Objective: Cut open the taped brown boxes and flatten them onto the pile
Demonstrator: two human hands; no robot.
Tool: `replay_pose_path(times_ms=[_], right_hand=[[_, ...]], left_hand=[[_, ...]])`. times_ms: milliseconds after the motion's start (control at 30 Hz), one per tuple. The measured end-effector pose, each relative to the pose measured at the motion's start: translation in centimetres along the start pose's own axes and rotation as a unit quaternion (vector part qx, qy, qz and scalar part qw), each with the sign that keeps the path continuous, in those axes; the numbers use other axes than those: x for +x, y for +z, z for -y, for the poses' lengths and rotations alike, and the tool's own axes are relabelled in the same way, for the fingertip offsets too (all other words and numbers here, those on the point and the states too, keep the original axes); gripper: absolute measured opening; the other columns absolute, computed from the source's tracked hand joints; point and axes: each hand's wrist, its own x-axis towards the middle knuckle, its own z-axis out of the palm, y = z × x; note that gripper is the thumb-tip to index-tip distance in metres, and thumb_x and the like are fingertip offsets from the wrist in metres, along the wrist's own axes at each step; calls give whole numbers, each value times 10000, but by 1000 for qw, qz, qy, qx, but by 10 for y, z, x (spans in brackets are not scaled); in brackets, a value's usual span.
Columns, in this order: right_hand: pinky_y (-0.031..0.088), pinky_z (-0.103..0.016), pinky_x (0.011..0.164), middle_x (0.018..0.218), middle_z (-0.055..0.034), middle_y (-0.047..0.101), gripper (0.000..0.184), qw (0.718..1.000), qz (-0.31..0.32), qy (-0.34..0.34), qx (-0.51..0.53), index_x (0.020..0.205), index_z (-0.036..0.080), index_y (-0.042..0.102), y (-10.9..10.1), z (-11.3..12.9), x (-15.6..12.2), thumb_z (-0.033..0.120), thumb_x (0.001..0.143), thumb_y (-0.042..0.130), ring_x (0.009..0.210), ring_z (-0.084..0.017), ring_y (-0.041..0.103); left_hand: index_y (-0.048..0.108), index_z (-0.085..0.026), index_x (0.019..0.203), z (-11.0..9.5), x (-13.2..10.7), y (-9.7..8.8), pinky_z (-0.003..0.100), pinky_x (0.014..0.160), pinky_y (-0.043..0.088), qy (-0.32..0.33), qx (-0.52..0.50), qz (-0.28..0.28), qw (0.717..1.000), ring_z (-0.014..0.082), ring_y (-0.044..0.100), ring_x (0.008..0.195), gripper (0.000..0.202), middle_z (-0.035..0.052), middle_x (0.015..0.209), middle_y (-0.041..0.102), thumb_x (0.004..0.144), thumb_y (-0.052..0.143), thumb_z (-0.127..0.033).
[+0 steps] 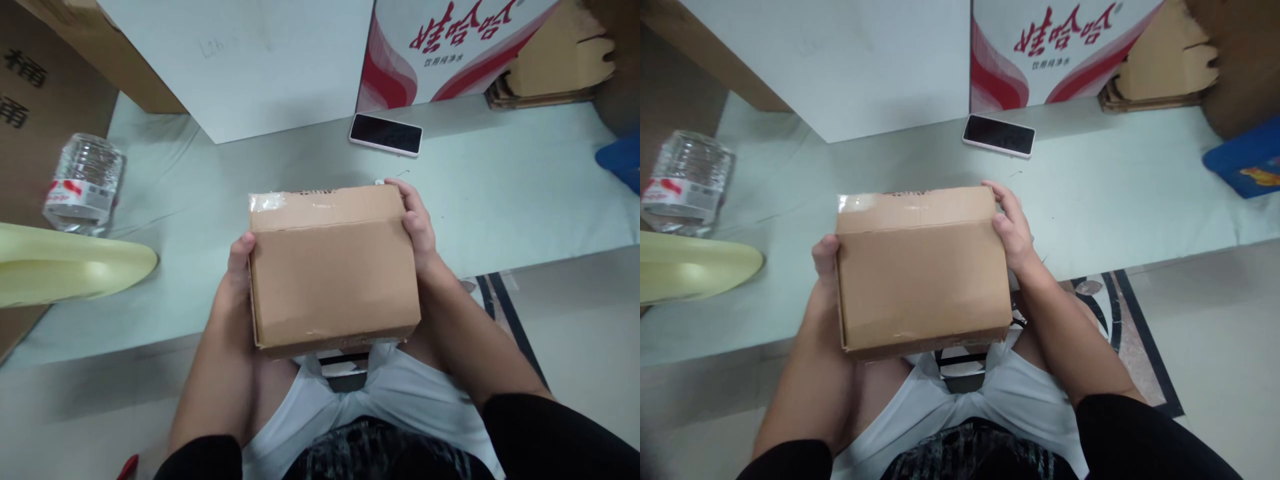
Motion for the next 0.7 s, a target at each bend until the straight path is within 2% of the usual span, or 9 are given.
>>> replay_pose_path(times_ms=[100, 200, 300, 367, 467, 567, 700], right_hand=[[548, -510, 1074, 1421, -119, 622, 803, 997, -28, 17, 69, 1521, 297, 486, 1, -3, 0, 826, 947, 300, 1319, -315, 628], [525, -517, 1111, 1395, -112, 641, 744, 994, -55, 45, 81, 1516, 304, 486, 0, -7, 2, 779, 953, 377, 1326, -300, 629], [506, -527, 1141, 1395, -112, 670, 655, 993, -69, 77, 61, 1475, 303, 533, -2, -11, 6, 711, 979, 412, 1348, -297, 630], [524, -522, 1125, 1403, -115, 684, 609, 993, -53, 85, 70, 1433, 291, 570, -3, -13, 8, 679, 980, 445, 1333, -300, 649], [550, -498, 1104, 1425, -112, 689, 574, 994, -15, 65, 91, 1369, 275, 615, 0, -12, 8, 654, 946, 529, 1292, -294, 677], [550, -491, 1113, 1481, -108, 662, 610, 997, 23, 31, 67, 1409, 280, 604, 6, -5, 4, 653, 928, 567, 1313, -291, 661], [562, -497, 1091, 1544, -127, 604, 655, 999, -20, 3, 35, 1491, 275, 538, 9, 3, 1, 609, 930, 582, 1385, -312, 609]], left_hand=[[724, -201, 921, -6, 2, 9, 519, 982, 639, -8, 13, -14, 1000, 456, 698, 1268, 583, 140, 1033, 818, 593, 862, -662], [720, -194, 942, -12, 9, 15, 515, 958, 640, 27, 17, -72, 997, 432, 725, 1204, 498, 113, 931, 808, 590, 832, -527], [701, -203, 891, -19, 21, 13, 472, 926, 635, 127, 18, -129, 983, 360, 735, 1150, 344, 70, 876, 782, 689, 690, -481], [664, -213, 844, -24, 29, 8, 396, 908, 619, 200, 1, -148, 969, 282, 728, 1092, 272, 45, 916, 775, 750, 612, -463], [613, -220, 804, -30, 36, 2, 295, 841, 573, 274, -59, -175, 944, 201, 695, 943, 217, 23, 875, 744, 742, 588, -426], [526, -231, 765, -31, 40, 0, 274, 799, 536, 292, -109, -194, 930, 167, 663, 856, 160, -8, 824, 706, 732, 579, -379], [395, -238, 718, -28, 42, 4, 275, 782, 515, 295, -108, -201, 928, 162, 639, 816, 230, -22, 777, 649, 717, 590, -359]])
